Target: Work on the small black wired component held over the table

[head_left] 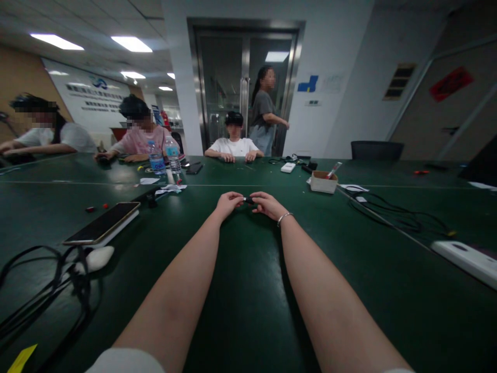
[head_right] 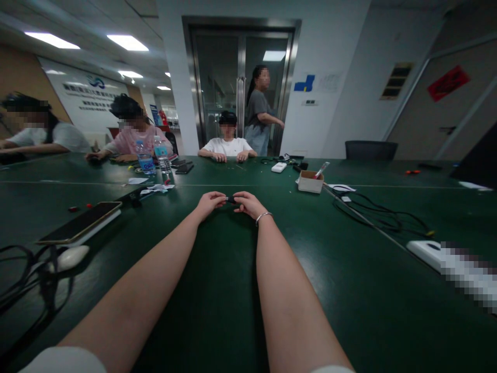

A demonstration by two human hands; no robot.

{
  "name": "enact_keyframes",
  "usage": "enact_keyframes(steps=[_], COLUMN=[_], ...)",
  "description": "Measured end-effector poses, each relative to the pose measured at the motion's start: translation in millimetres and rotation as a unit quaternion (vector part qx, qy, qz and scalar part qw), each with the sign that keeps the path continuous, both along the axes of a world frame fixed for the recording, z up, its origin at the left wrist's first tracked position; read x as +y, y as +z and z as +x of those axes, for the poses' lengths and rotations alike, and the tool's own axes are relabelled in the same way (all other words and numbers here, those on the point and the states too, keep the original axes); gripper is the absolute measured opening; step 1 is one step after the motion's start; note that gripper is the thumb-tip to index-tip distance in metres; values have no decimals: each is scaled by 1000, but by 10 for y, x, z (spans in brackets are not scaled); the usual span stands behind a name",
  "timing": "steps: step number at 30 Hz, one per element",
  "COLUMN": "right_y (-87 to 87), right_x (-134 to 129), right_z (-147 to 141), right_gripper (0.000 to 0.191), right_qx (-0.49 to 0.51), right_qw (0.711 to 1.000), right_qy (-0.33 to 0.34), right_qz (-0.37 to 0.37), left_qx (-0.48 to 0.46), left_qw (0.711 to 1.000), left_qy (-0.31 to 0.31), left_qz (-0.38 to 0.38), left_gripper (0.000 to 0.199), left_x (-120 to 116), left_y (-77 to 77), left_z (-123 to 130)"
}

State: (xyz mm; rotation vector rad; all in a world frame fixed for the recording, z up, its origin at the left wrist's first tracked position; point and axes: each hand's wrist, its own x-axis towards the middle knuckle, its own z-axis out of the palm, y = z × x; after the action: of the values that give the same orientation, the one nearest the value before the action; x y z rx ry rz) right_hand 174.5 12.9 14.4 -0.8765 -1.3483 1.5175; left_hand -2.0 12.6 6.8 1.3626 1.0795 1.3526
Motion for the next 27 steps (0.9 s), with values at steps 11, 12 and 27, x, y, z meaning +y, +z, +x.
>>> enact_keyframes(steps=[11,12,27], right_y=[-5,-6,-11], right_x=[-4,-4,9], right_z=[8,8,1], right_gripper=[11,10,11], right_qx=[5,6,14], right_qw=[1000,1000,1000], right_qy=[-3,-4,-10], right_qz=[-2,-3,-15], left_qx=[46,45,78], left_qw=[998,998,997], left_qy=[-18,-21,-10], left_qz=[-24,-29,-1], left_gripper=[11,10,11], left_x=[-29,-33,-27], left_y=[26,33,8], left_z=[23,26,31])
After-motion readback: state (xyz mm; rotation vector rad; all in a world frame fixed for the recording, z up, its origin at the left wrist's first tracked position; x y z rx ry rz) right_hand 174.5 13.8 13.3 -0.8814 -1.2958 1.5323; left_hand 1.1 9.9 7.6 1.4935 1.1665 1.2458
